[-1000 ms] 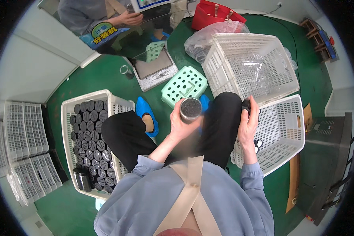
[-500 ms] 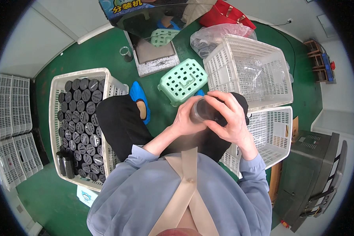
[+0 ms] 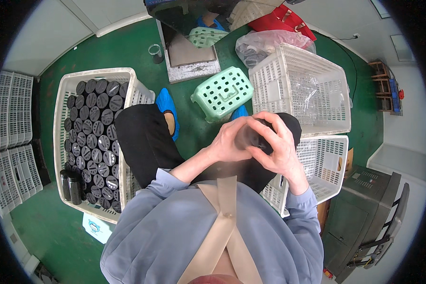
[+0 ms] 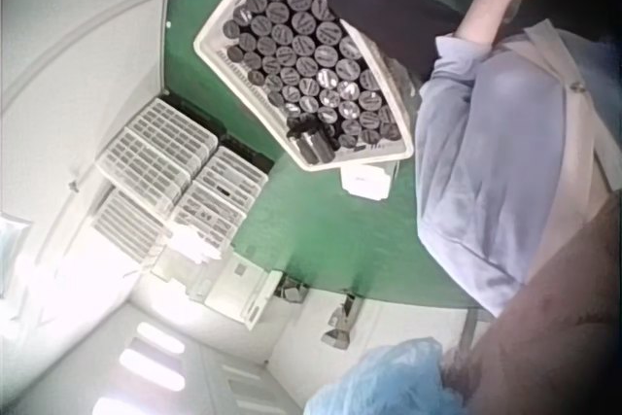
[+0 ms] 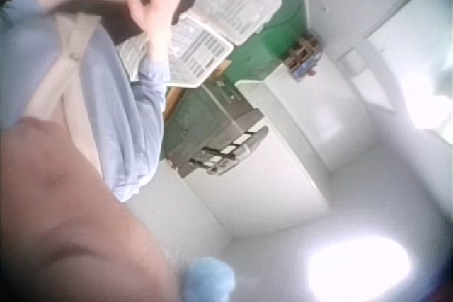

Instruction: Sorting and packing black cylindrical industrial components into plastic crates after weighing.

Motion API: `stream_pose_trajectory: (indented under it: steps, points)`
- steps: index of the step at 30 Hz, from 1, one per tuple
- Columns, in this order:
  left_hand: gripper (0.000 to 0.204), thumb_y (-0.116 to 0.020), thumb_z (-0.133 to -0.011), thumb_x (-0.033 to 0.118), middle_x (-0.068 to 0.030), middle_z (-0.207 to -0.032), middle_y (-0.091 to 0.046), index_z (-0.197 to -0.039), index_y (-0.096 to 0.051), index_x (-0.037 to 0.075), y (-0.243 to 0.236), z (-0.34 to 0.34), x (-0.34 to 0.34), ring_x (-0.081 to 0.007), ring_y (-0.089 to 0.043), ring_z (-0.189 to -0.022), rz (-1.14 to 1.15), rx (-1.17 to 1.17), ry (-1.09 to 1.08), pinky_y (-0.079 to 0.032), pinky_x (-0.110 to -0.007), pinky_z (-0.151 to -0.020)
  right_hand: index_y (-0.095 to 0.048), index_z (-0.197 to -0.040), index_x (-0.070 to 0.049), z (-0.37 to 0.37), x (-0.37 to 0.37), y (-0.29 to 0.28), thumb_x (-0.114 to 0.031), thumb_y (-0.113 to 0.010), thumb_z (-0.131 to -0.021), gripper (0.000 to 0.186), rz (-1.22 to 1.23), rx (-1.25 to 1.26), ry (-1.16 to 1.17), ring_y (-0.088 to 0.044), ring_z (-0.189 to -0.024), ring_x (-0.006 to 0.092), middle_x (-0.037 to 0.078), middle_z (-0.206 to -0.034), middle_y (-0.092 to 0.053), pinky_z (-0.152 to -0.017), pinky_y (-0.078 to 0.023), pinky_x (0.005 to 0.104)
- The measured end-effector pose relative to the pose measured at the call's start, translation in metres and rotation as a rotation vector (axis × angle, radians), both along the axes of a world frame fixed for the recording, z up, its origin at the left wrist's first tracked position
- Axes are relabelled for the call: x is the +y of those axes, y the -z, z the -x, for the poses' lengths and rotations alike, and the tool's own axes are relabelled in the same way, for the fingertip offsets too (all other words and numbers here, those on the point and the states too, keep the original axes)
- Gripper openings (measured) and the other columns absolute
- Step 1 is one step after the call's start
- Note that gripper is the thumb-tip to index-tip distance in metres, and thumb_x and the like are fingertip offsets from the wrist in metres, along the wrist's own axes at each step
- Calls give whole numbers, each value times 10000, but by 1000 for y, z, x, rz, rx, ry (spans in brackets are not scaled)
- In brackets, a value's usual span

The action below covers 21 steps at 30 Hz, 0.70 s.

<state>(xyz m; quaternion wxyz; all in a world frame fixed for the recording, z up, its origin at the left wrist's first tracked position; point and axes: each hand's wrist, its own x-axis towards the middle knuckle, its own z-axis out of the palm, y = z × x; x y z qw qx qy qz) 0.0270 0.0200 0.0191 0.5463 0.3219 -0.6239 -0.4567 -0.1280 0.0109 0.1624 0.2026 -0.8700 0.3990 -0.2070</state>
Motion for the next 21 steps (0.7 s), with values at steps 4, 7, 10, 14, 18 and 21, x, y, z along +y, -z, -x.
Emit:
stream_pose_trajectory:
  steps: [4, 7, 10, 14, 18, 21]
  points:
    - [666, -886, -679, 146, -145, -1135, -692, -1263, -581, 48, 0, 0, 4, -330, -722, -997, -22, -27, 80, -591, -412, -850, -645, -1215, -16, -7, -4, 1, -183, -874, -659, 623, 58, 16, -58, -635, -1122, 382, 166, -1256, -618, -921, -547, 453]
    - [665, -892, -677, 174, -135, -1120, -697, -1259, -590, 58, -4, -2, 4, -320, -720, -986, -35, -21, 95, -585, -406, -827, -643, -1174, -1, -10, -8, 0, -172, -810, -710, 523, 100, 11, -98, -653, -1079, 383, 175, -1249, -637, -890, -556, 448]
    - [632, -871, -708, 199, -145, -1095, -694, -1257, -595, 51, -3, -2, 2, -329, -711, -961, -38, -35, 64, -574, -418, -806, -645, -1169, 20, -15, -6, 17, -132, -731, -799, 409, 96, -45, -85, -672, -1031, 390, 198, -1206, -663, -889, -558, 453]
    - [595, -829, -756, 210, -163, -1074, -686, -1274, -595, 32, -1, -3, -4, -363, -691, -946, 135, -160, -266, -567, -438, -808, -638, -1200, 33, -23, 1, 51, -110, -685, -891, 344, 132, -205, 260, -674, -1060, 397, 227, -1203, -658, -919, -550, 447]
    - [630, -840, -719, 166, -135, -1015, -667, -1281, -590, 29, 0, -14, -8, -317, -675, -878, 53, -175, -191, -541, -407, -751, -618, -1345, -2, -22, -7, 23, -179, -774, -821, 575, 61, 15, 140, -603, -1246, 386, 186, -1390, -605, -1054, -485, 469]
    - [702, -820, -617, 99, -135, -1114, -668, -1279, -588, 53, -8, -19, -9, -343, -685, -1021, -212, 24, 287, -558, -451, -827, -676, -1253, -8, -22, -14, 10, -115, -780, -799, 478, -11, -73, -4, -658, -1151, 365, 184, -1311, -657, -995, -523, 437]
